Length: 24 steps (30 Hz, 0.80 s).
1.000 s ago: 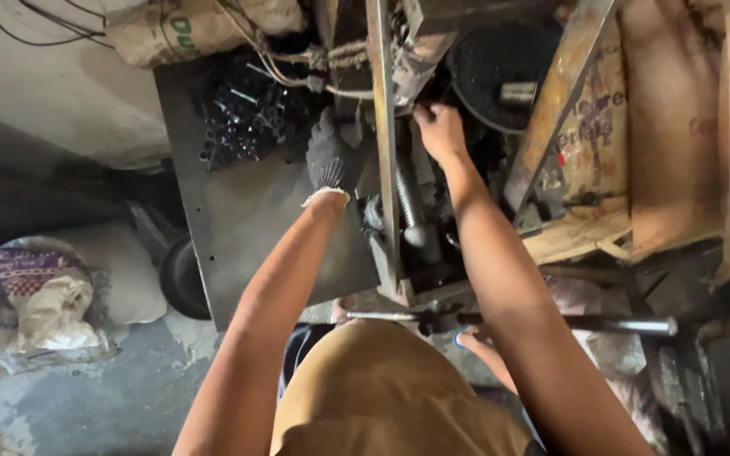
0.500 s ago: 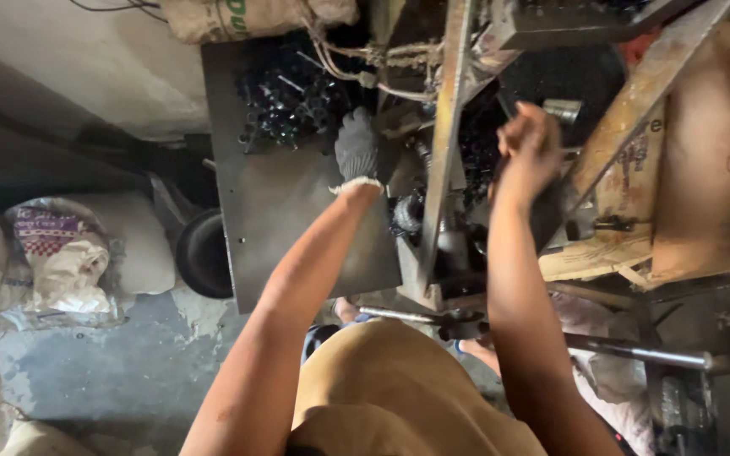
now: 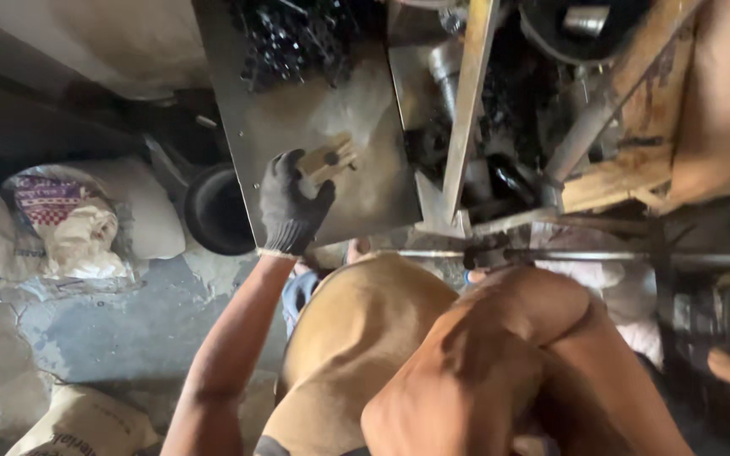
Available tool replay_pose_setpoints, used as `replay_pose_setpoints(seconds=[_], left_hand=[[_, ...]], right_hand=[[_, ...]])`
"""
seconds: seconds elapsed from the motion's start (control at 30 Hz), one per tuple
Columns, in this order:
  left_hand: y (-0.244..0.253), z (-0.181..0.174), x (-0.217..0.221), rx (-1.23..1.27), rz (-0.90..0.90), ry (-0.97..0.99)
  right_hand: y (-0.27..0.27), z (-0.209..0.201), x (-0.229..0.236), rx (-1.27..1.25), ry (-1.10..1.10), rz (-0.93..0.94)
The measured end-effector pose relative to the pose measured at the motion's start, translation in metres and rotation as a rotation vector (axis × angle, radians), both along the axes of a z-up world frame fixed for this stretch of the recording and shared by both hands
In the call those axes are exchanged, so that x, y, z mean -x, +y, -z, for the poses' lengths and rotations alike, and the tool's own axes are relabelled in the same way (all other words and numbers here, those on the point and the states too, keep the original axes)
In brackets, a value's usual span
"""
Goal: The person operates a manual press machine in a workshop. They place small metal parts into the machine, pull a lever to activate the press, and then remove the processed parts, repeating this cycle continuously.
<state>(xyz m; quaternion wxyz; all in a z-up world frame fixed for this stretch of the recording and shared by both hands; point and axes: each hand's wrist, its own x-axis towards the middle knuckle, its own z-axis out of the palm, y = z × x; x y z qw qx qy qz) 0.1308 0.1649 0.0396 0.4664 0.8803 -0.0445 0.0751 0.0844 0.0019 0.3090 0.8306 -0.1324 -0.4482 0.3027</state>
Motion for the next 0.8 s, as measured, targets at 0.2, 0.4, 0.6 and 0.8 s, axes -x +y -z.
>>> replay_pose_setpoints(seconds=[0.2,0.4,0.6,0.8], left_hand=[[0.022,0.007,0.061,-0.235,0.027,-0.038],[0.020,0.048,0.043,-0.082,0.074,-0.155],[0.006,0.048,0.028,-0.018,0.026,-0.098],[0.001,0.001,-0.010,1.191,0.164,0.613]], right_hand=[[-0.012,0.008,0.017,0.001,-0.017,0.010],[-0.005,0.017,0.023,0.014,-0.021,0.097],[-0.068,0.071,0.035,0.402,0.262,0.854],[-0.140,0.166,0.029,1.596,-0.239,1.840]])
